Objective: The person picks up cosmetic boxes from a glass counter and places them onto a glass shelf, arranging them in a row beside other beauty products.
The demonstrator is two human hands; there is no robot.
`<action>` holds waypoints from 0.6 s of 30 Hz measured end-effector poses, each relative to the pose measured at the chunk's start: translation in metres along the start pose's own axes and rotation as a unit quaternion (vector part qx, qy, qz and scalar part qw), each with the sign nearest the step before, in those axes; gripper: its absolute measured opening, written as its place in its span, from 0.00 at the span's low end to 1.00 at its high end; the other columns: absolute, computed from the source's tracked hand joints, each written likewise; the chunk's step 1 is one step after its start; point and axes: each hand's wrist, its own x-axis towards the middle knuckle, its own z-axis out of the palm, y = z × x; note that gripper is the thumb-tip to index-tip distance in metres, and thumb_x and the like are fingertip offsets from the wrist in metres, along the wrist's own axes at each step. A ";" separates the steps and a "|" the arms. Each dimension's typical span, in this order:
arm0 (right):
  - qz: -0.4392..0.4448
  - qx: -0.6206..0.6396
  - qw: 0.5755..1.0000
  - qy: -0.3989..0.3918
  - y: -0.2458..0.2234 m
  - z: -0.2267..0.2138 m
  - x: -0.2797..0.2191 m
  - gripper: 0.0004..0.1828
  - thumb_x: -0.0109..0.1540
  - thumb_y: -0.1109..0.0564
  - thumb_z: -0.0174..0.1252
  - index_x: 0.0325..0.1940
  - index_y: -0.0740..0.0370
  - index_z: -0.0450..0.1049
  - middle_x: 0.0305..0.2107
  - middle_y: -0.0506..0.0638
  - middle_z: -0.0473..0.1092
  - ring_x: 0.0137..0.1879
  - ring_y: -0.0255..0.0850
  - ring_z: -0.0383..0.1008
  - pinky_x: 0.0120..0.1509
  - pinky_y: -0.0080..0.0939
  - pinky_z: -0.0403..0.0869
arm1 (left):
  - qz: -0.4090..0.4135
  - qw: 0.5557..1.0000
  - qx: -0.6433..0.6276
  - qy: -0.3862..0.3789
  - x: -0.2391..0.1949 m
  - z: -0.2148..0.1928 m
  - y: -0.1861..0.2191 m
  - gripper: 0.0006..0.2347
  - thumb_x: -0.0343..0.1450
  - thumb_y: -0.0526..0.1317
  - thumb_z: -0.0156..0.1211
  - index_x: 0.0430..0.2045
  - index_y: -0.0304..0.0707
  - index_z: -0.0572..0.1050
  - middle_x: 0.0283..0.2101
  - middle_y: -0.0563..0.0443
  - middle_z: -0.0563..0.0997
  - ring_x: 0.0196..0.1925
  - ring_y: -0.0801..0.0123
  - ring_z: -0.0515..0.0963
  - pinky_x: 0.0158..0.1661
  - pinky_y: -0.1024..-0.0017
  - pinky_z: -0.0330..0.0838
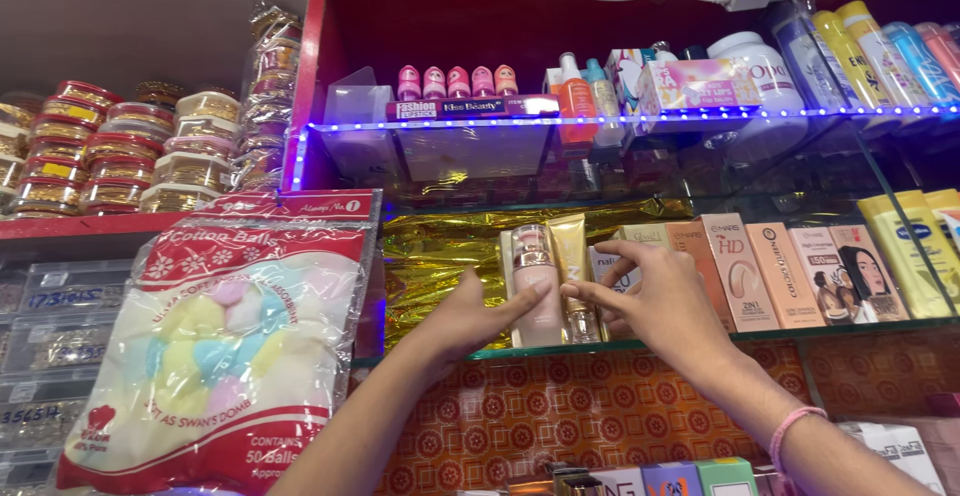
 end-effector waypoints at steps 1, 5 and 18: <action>0.000 0.012 1.000 0.003 0.001 -0.002 -0.001 0.35 0.54 0.44 0.72 0.61 0.62 0.74 0.33 0.54 0.80 0.30 0.40 0.85 0.33 0.40 0.80 | 0.023 0.997 0.043 0.054 0.000 0.003 0.000 0.56 0.62 0.67 0.64 0.69 0.15 0.41 0.69 0.14 0.55 0.73 0.38 0.59 0.66 0.54 0.63; -0.044 -0.007 0.998 0.036 0.003 -0.013 -0.007 0.36 0.54 0.42 0.71 0.62 0.60 0.74 0.35 0.52 0.78 0.29 0.40 0.84 0.30 0.38 0.82 | 0.187 0.937 0.120 0.271 -0.023 0.034 0.019 0.41 0.72 0.57 0.61 0.66 0.18 0.50 0.72 0.14 0.44 0.75 0.30 0.43 0.69 0.46 0.44; -0.247 -0.078 0.962 0.082 0.013 -0.073 -0.074 0.20 0.65 0.49 0.62 0.57 0.62 0.76 0.56 0.55 0.68 0.53 0.42 0.77 0.48 0.36 0.79 | 0.420 0.876 -0.069 0.228 -0.154 0.100 0.086 0.17 0.75 0.42 0.55 0.57 0.33 0.71 0.63 0.37 0.72 0.70 0.47 0.69 0.67 0.57 0.61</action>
